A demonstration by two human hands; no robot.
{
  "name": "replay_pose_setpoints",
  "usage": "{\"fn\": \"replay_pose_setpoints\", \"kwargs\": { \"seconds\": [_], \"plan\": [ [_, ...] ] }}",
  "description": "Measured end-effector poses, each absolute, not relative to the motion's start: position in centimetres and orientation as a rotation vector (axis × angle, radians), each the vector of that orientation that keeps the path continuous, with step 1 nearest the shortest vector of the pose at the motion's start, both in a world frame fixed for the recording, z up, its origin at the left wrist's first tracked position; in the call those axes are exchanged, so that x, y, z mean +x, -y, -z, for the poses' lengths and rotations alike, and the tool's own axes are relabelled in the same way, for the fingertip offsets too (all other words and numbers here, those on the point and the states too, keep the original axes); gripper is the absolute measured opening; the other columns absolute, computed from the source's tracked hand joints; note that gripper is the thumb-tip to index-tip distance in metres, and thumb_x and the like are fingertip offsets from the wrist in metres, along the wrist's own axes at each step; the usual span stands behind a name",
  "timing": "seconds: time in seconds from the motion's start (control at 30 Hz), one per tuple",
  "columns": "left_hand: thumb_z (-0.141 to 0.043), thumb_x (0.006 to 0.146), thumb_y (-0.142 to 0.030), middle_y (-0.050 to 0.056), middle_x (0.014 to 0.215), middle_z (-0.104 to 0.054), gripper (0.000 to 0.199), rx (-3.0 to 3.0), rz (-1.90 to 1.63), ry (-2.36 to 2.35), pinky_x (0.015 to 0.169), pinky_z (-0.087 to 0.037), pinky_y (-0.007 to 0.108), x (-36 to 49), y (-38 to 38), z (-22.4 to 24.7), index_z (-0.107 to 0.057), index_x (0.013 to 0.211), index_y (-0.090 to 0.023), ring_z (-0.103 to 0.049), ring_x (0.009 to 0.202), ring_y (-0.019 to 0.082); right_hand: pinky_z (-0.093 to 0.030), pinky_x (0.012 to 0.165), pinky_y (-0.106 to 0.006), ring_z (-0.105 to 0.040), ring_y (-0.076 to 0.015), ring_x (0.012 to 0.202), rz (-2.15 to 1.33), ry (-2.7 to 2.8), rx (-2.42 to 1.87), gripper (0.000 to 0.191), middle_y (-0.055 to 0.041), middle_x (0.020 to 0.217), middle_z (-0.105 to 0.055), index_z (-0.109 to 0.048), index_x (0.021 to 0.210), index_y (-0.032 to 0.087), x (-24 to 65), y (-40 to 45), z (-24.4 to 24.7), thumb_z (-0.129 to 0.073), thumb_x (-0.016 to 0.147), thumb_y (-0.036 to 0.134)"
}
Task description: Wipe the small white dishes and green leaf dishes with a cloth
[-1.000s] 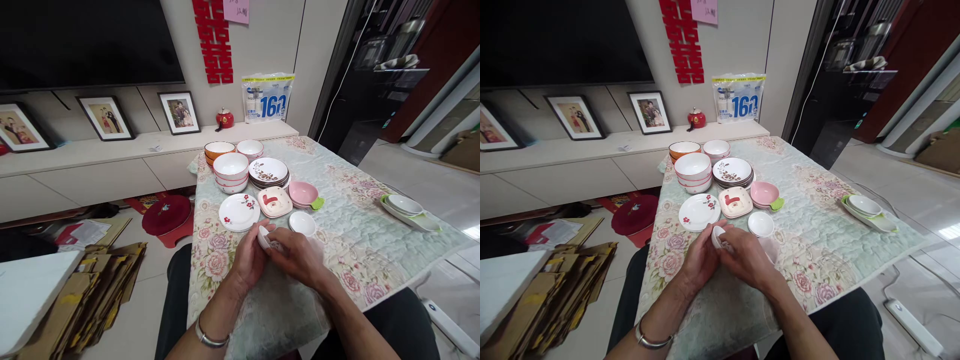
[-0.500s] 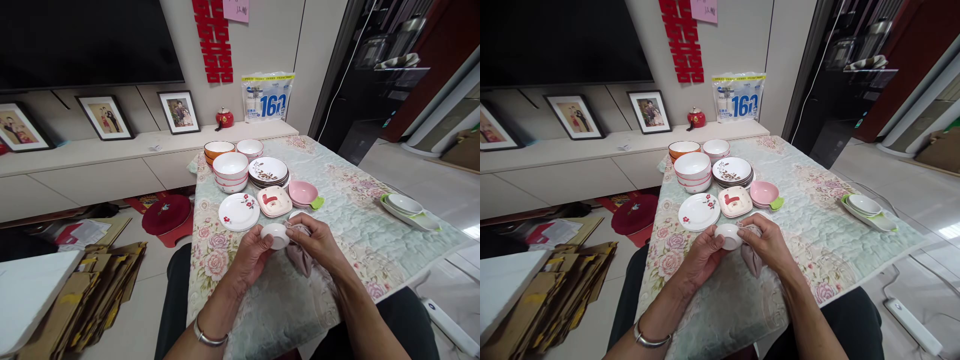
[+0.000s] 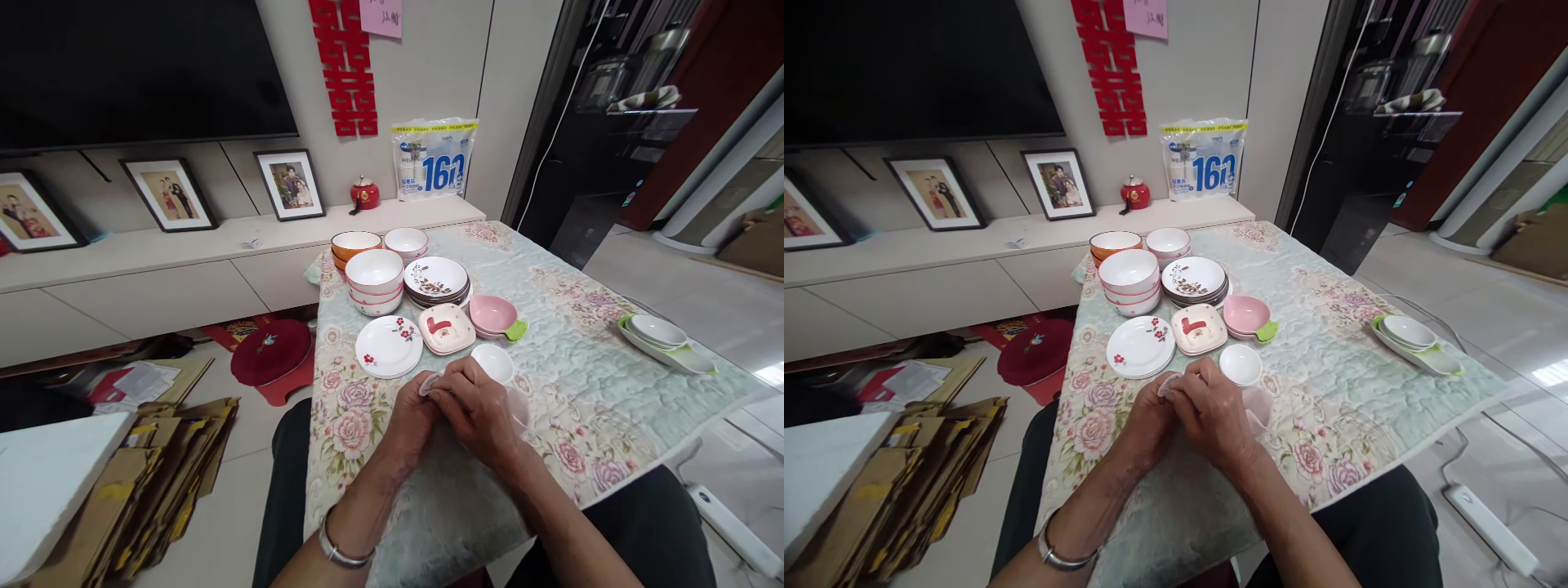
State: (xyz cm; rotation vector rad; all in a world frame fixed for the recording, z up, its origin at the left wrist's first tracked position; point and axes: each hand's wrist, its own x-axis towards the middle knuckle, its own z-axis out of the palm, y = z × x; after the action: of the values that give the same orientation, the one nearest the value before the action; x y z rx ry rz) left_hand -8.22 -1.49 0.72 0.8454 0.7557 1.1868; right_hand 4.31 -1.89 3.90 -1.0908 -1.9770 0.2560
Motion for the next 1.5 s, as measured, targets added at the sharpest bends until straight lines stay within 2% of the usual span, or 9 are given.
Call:
{"fn": "replay_pose_setpoints", "kwargs": {
  "seconds": [0.2, 0.4, 0.53, 0.63, 0.77, 1.0, 1.27, 1.5],
  "plan": [
    [-0.074, 0.078, -0.026, 0.001, 0.083, -0.067, 0.017, 0.954, -1.119, -0.767, 0.074, -0.041, 0.027, -8.5, 1.8, -1.2, -0.071, 0.091, -0.017, -0.056, 0.079, 0.018, -0.048, 0.072, -0.03, -0.06, -0.0181, 0.081, -0.157, 1.795, -1.21, 0.013, -0.0048, 0.085, -0.061, -0.068, 0.094, 0.02, 5.0, 0.8, -3.2, -0.054, 0.095, 0.02],
    [-0.076, 0.073, -0.025, 0.0, 0.075, -0.067, 0.017, 0.984, -1.064, -0.86, 0.067, -0.039, 0.027, -8.7, 1.7, -1.6, -0.072, 0.087, -0.017, -0.054, 0.07, 0.017, -0.047, 0.072, -0.033, -0.06, -0.0197, 0.08, -0.128, 1.722, -1.307, 0.011, -0.0046, 0.084, -0.062, -0.066, 0.096, 0.02, 5.6, 0.5, -2.5, -0.055, 0.094, 0.022],
    [-0.07, 0.072, -0.017, 0.0, 0.074, -0.069, 0.008, 1.055, -1.116, -0.908, 0.07, -0.041, 0.028, -8.5, 1.7, -2.3, -0.074, 0.08, -0.018, -0.055, 0.072, 0.018, -0.049, 0.073, -0.032, -0.061, -0.0197, 0.082, -0.137, 1.902, -1.201, 0.014, -0.0061, 0.087, -0.062, -0.066, 0.102, 0.02, 4.4, 1.4, -2.8, -0.053, 0.096, 0.021],
    [-0.07, 0.071, -0.014, 0.0, 0.074, -0.07, 0.009, 1.034, -1.151, -0.898, 0.07, -0.042, 0.028, -8.4, 1.7, -2.3, -0.075, 0.077, -0.018, -0.057, 0.074, 0.019, -0.049, 0.07, -0.031, -0.06, -0.019, 0.078, -0.119, 1.977, -1.178, 0.017, -0.0061, 0.083, -0.06, -0.068, 0.097, 0.019, 4.0, 1.6, -3.1, -0.051, 0.097, 0.021],
    [-0.078, 0.07, -0.021, 0.002, 0.079, -0.072, 0.022, 0.847, -1.108, -0.763, 0.073, -0.042, 0.028, -8.2, 1.8, -1.9, -0.075, 0.091, -0.017, -0.059, 0.076, 0.018, -0.049, 0.071, -0.031, -0.061, -0.0189, 0.079, -0.14, 1.822, -1.216, 0.014, -0.0053, 0.084, -0.062, -0.068, 0.094, 0.02, 4.8, 0.9, -3.0, -0.053, 0.095, 0.021],
    [-0.088, 0.061, -0.024, 0.004, 0.081, -0.072, 0.036, 0.628, -1.156, -0.662, 0.076, -0.043, 0.027, -8.2, 1.6, -2.0, -0.075, 0.093, -0.013, -0.061, 0.076, 0.016, -0.048, 0.071, -0.032, -0.06, -0.0192, 0.079, -0.147, 1.728, -1.227, 0.011, -0.0043, 0.083, -0.061, -0.067, 0.096, 0.021, 5.1, 0.8, -2.5, -0.056, 0.094, 0.022],
    [-0.084, 0.066, -0.021, 0.006, 0.09, -0.073, 0.032, 0.675, -1.14, -0.656, 0.084, -0.044, 0.03, -8.0, 1.7, -2.2, -0.074, 0.095, -0.016, -0.064, 0.089, 0.02, -0.049, 0.071, -0.031, -0.06, -0.0191, 0.081, -0.205, 1.853, -1.171, 0.017, -0.0049, 0.083, -0.061, -0.068, 0.096, 0.021, 5.0, 0.8, -2.5, -0.052, 0.097, 0.021],
    [-0.07, 0.073, -0.016, 0.003, 0.084, -0.071, 0.027, 0.947, -1.105, -0.785, 0.078, -0.043, 0.03, -8.3, 1.9, -1.6, -0.074, 0.1, -0.017, -0.06, 0.081, 0.02, -0.048, 0.072, -0.033, -0.059, -0.0204, 0.08, -0.119, 1.737, -1.287, 0.015, -0.0044, 0.081, -0.061, -0.067, 0.093, 0.021, 5.2, 0.7, -2.1, -0.052, 0.096, 0.021]
  ]
}}
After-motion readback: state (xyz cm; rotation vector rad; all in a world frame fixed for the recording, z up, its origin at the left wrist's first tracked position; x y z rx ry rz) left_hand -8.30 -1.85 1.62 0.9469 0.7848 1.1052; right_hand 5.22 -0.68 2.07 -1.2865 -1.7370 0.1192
